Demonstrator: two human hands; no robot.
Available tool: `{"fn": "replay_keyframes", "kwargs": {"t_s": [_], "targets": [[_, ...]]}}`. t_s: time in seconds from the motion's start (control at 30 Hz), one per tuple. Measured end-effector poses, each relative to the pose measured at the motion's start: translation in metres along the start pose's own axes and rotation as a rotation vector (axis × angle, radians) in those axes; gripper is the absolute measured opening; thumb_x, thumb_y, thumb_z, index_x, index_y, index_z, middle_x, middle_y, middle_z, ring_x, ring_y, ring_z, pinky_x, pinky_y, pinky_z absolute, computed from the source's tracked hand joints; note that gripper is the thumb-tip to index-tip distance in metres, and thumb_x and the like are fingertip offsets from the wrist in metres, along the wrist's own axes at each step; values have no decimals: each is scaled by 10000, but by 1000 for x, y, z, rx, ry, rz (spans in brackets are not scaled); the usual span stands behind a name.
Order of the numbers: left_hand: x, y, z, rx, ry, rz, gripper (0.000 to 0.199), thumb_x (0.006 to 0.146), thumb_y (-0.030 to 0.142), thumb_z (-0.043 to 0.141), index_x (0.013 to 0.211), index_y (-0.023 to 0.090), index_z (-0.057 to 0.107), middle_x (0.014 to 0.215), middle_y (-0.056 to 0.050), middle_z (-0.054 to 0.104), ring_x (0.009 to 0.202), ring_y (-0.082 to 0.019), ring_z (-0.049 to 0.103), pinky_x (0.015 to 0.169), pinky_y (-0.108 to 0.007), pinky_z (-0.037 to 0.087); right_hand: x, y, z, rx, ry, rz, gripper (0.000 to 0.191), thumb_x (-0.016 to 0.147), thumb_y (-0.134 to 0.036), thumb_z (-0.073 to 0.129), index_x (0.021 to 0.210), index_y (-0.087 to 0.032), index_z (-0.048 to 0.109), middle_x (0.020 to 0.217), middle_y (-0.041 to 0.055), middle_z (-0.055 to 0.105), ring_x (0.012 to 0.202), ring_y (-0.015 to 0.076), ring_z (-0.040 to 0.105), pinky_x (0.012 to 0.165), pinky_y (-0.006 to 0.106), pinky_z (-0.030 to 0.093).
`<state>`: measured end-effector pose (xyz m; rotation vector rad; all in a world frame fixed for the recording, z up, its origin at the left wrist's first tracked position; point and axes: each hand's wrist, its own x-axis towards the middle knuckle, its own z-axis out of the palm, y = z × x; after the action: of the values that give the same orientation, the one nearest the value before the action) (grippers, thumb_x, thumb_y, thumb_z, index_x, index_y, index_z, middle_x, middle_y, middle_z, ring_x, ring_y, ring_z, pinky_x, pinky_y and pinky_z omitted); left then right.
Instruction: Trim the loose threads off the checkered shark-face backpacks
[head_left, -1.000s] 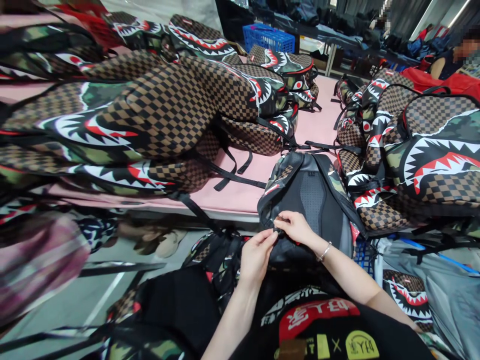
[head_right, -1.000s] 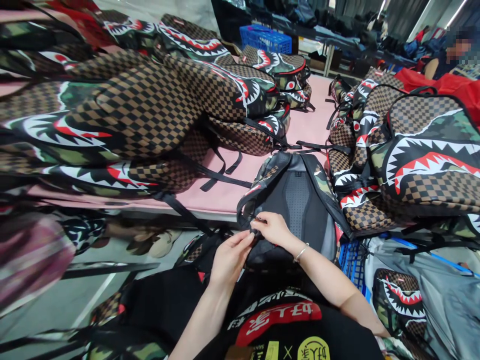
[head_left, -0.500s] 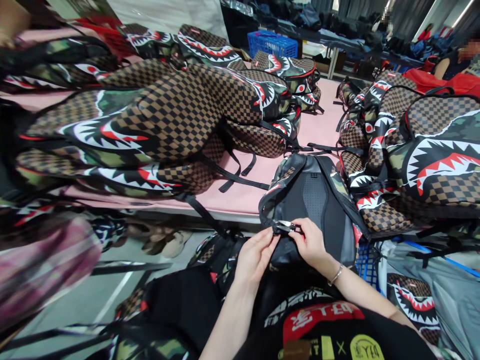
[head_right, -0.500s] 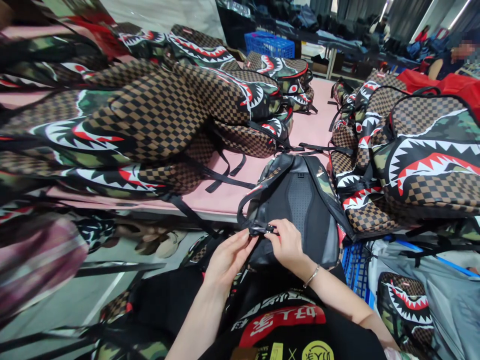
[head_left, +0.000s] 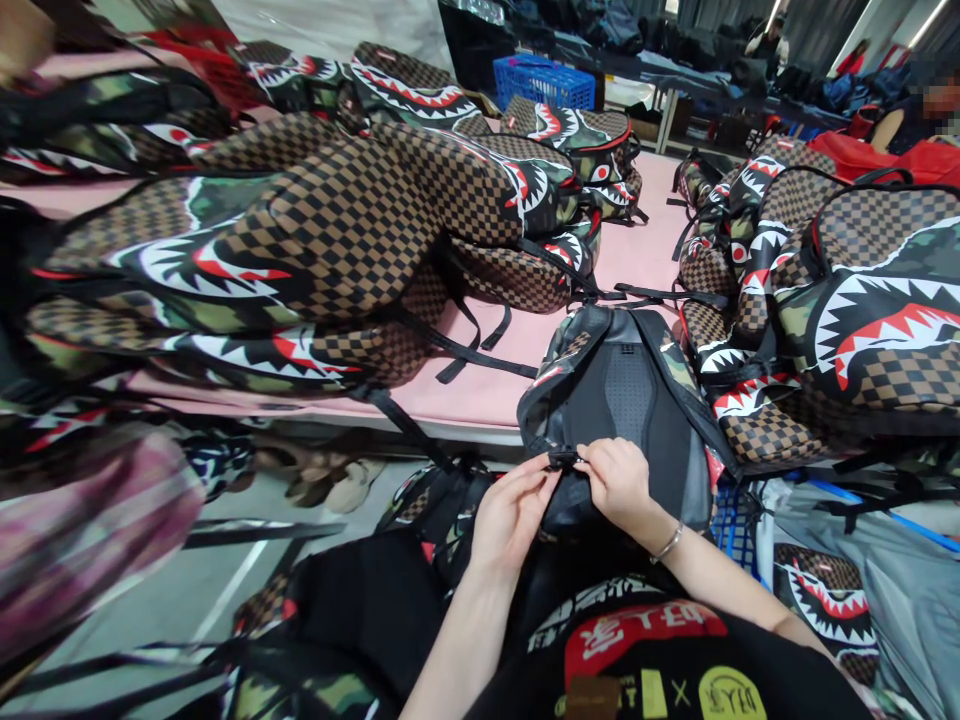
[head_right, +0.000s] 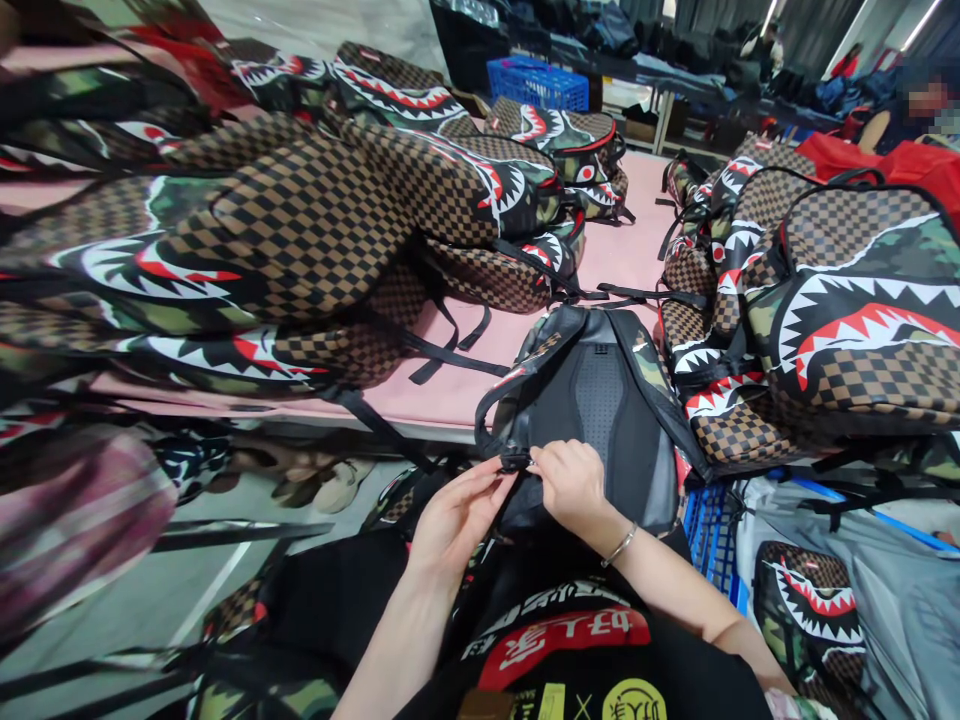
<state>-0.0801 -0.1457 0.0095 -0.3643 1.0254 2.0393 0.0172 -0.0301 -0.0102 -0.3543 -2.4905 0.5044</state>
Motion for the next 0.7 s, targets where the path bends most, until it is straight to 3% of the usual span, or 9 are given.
{"fn": "replay_keyframes", "kwargs": {"t_s": [0.17, 0.37, 0.47, 0.57, 0.63, 0.7], "targets": [[3, 4, -3, -15, 0, -42, 196, 649, -55, 527, 710, 40, 688, 770, -130, 699, 790, -180, 659, 836, -279, 524, 3, 0, 1, 315, 54, 231, 149, 852, -268, 486, 869, -176, 602, 797, 47, 625, 733, 153, 569, 692, 272, 448], [10, 9, -8, 51, 38, -36, 43, 702, 87, 623, 732, 88, 655, 830, -108, 694, 807, -171, 649, 745, -262, 532, 5, -2, 8, 688, 25, 542, 157, 783, -292, 545, 895, -183, 560, 809, 17, 624, 743, 135, 597, 700, 255, 484], [6, 8, -16, 277, 32, 163, 119, 626, 161, 724, 613, 134, 608, 716, -47, 667, 732, -149, 631, 657, -199, 504, 8, 1, 12, 806, 0, 629, 185, 769, -325, 546, 897, -192, 556, 789, 6, 610, 711, 125, 586, 627, 235, 483], [-6, -1, -30, 522, 35, 458, 191, 552, 151, 769, 524, 182, 582, 660, -20, 622, 845, -177, 612, 764, -199, 468, 17, 7, 16, 913, 38, 696, 265, 715, -347, 595, 925, -190, 563, 780, 6, 594, 702, 118, 569, 602, 221, 466], [-15, -10, -39, 700, -64, 548, 169, 547, 135, 764, 521, 210, 615, 776, -54, 654, 967, -213, 583, 884, -235, 419, 27, 11, 18, 961, 84, 746, 282, 679, -370, 626, 878, -175, 577, 699, -13, 560, 630, 102, 532, 579, 213, 437], [-24, -18, -47, 925, -223, 556, 138, 569, 140, 744, 538, 233, 647, 906, -86, 672, 982, -241, 579, 909, -282, 405, 38, 15, 21, 1001, 128, 803, 265, 664, -410, 635, 744, -166, 565, 602, -40, 495, 535, 79, 465, 521, 202, 390]]}}
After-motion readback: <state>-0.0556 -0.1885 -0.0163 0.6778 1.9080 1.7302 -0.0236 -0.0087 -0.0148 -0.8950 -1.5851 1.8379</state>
